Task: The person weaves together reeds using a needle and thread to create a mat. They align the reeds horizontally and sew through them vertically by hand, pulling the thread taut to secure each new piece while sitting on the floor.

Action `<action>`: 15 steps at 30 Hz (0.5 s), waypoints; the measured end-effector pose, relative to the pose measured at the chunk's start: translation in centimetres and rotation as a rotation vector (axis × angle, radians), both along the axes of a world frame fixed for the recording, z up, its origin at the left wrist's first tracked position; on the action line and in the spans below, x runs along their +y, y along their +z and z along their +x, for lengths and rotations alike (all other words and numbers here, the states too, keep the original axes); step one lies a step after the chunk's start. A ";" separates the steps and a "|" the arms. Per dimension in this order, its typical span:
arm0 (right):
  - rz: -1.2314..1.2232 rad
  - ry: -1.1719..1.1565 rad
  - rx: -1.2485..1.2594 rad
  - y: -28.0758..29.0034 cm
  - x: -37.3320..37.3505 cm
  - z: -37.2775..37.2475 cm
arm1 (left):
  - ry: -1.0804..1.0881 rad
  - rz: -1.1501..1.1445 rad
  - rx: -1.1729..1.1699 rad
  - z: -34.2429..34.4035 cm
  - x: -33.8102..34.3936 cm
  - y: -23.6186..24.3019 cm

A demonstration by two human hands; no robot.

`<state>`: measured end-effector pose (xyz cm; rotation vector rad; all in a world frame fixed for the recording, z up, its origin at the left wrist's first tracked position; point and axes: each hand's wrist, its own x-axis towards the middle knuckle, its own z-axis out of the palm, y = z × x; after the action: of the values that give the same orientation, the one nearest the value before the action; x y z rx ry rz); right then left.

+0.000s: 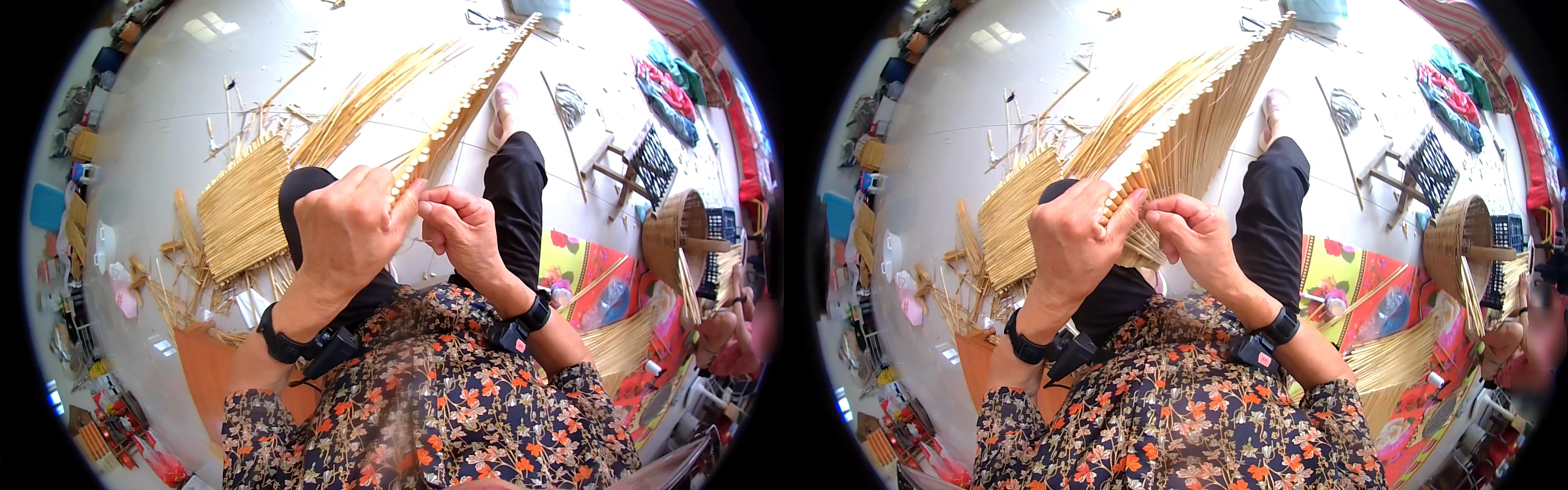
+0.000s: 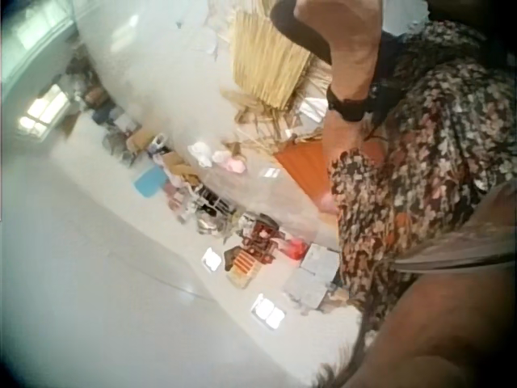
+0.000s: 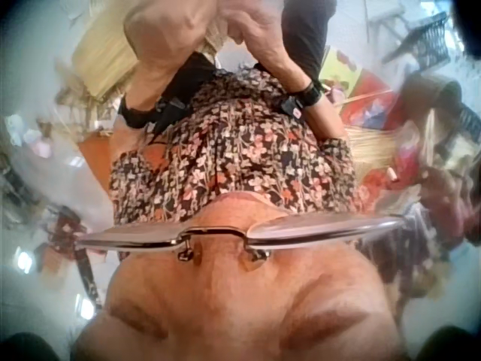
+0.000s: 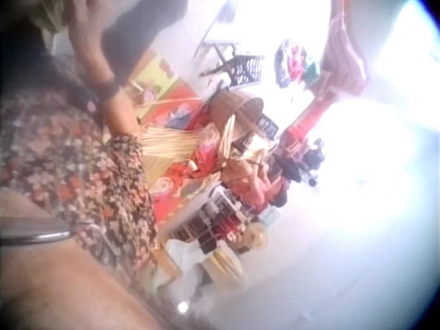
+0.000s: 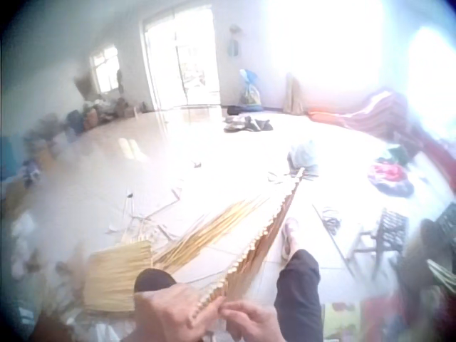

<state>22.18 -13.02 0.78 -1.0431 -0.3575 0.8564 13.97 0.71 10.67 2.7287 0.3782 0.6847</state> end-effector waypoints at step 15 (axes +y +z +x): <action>-0.033 -0.280 0.114 4.1 -6.0 1.9 | -0.423 -0.244 -0.399 1.7 -2.3 -3.6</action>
<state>24.11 -19.00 4.88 -1.0416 -0.0976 0.6676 15.64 -1.54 7.11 2.2613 -0.1914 0.9564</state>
